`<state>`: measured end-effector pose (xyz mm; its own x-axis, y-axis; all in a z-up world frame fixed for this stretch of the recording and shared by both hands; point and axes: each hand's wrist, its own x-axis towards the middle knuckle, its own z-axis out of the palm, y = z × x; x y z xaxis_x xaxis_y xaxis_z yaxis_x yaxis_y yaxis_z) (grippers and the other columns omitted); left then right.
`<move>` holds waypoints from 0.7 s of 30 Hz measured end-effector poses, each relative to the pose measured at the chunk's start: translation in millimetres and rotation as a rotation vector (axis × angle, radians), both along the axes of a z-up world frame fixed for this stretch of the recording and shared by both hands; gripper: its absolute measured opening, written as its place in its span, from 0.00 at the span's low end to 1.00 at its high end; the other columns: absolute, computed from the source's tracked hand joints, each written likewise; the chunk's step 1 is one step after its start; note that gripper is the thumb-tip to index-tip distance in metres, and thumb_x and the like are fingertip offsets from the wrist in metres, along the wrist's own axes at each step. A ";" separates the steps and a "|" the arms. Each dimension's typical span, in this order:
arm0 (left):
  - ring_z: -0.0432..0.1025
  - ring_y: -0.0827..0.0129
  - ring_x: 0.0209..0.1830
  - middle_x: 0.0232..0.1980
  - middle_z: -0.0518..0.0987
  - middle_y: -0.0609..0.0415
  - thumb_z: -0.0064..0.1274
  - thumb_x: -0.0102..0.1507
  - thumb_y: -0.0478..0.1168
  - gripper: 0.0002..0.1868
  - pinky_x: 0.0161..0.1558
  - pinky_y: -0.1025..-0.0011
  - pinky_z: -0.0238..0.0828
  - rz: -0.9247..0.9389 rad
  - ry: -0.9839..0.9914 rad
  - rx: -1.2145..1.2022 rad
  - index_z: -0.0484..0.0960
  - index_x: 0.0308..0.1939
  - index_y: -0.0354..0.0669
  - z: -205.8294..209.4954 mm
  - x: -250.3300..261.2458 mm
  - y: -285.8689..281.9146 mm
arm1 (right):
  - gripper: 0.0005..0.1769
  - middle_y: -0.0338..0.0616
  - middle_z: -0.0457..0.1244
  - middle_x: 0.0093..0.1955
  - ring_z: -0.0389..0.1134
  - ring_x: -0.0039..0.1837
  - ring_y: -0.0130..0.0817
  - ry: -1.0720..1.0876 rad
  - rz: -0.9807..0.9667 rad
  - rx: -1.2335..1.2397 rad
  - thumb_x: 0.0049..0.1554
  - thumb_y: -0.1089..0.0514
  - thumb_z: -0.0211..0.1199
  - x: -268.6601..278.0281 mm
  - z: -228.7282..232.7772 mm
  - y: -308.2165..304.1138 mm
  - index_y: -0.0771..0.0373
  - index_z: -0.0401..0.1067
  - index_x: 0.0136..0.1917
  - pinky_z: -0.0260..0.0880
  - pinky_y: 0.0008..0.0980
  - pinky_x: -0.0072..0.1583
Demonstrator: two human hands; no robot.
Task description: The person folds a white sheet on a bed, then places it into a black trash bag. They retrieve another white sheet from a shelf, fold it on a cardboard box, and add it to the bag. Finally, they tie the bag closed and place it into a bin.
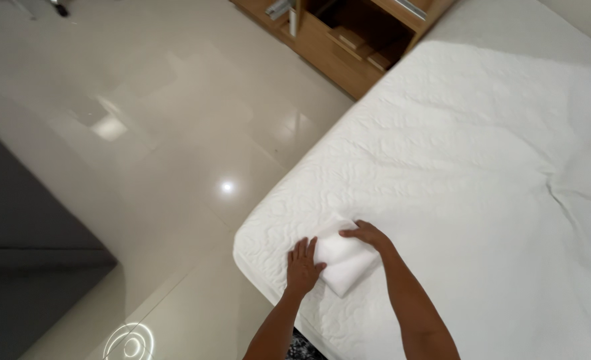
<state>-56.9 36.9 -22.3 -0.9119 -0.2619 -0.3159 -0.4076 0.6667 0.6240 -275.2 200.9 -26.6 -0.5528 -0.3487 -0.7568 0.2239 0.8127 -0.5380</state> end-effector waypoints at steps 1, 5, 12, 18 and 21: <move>0.48 0.49 0.80 0.79 0.54 0.47 0.59 0.62 0.51 0.47 0.76 0.48 0.39 0.010 -0.025 0.016 0.50 0.79 0.55 3.1 0.8 -2.4 | 0.67 0.60 0.60 0.73 0.63 0.72 0.52 -0.038 -0.002 0.005 0.37 0.30 0.77 2.1 3.8 0.4 0.68 0.56 0.77 0.63 0.45 0.71; 0.56 0.51 0.76 0.76 0.63 0.49 0.63 0.60 0.42 0.49 0.74 0.51 0.48 0.050 -0.027 0.035 0.50 0.80 0.54 9.6 16.0 -12.6 | 0.72 0.62 0.61 0.73 0.65 0.73 0.53 -0.013 -0.012 0.001 0.32 0.32 0.80 15.2 26.7 -14.0 0.70 0.52 0.77 0.65 0.45 0.72; 0.58 0.49 0.71 0.72 0.63 0.50 0.63 0.59 0.40 0.51 0.69 0.49 0.52 0.063 -0.057 -0.036 0.48 0.79 0.52 14.2 16.2 -6.0 | 0.63 0.62 0.57 0.70 0.62 0.67 0.53 0.278 0.026 0.099 0.38 0.34 0.83 33.3 40.9 -16.3 0.66 0.58 0.74 0.65 0.45 0.66; 0.61 0.47 0.68 0.72 0.65 0.46 0.61 0.57 0.41 0.56 0.67 0.47 0.57 0.075 -0.116 0.014 0.44 0.83 0.55 25.6 28.9 -12.4 | 0.41 0.56 0.72 0.55 0.73 0.54 0.48 -0.134 -0.020 -0.165 0.39 0.47 0.76 44.6 45.2 -9.6 0.68 0.76 0.63 0.73 0.42 0.57; 0.54 0.47 0.75 0.76 0.58 0.43 0.61 0.54 0.49 0.61 0.71 0.42 0.47 0.064 -0.282 0.074 0.38 0.84 0.56 47.5 42.1 -29.9 | 0.36 0.52 0.72 0.54 0.73 0.53 0.42 -0.092 0.103 -0.187 0.40 0.52 0.74 63.7 66.0 -29.2 0.68 0.76 0.61 0.72 0.39 0.57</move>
<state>-14.8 7.0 25.3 -0.7677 -0.2835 -0.5747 -0.6118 0.5910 0.5258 -211.5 171.7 39.4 -0.4382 -0.5391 -0.7193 0.1999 0.7217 -0.6627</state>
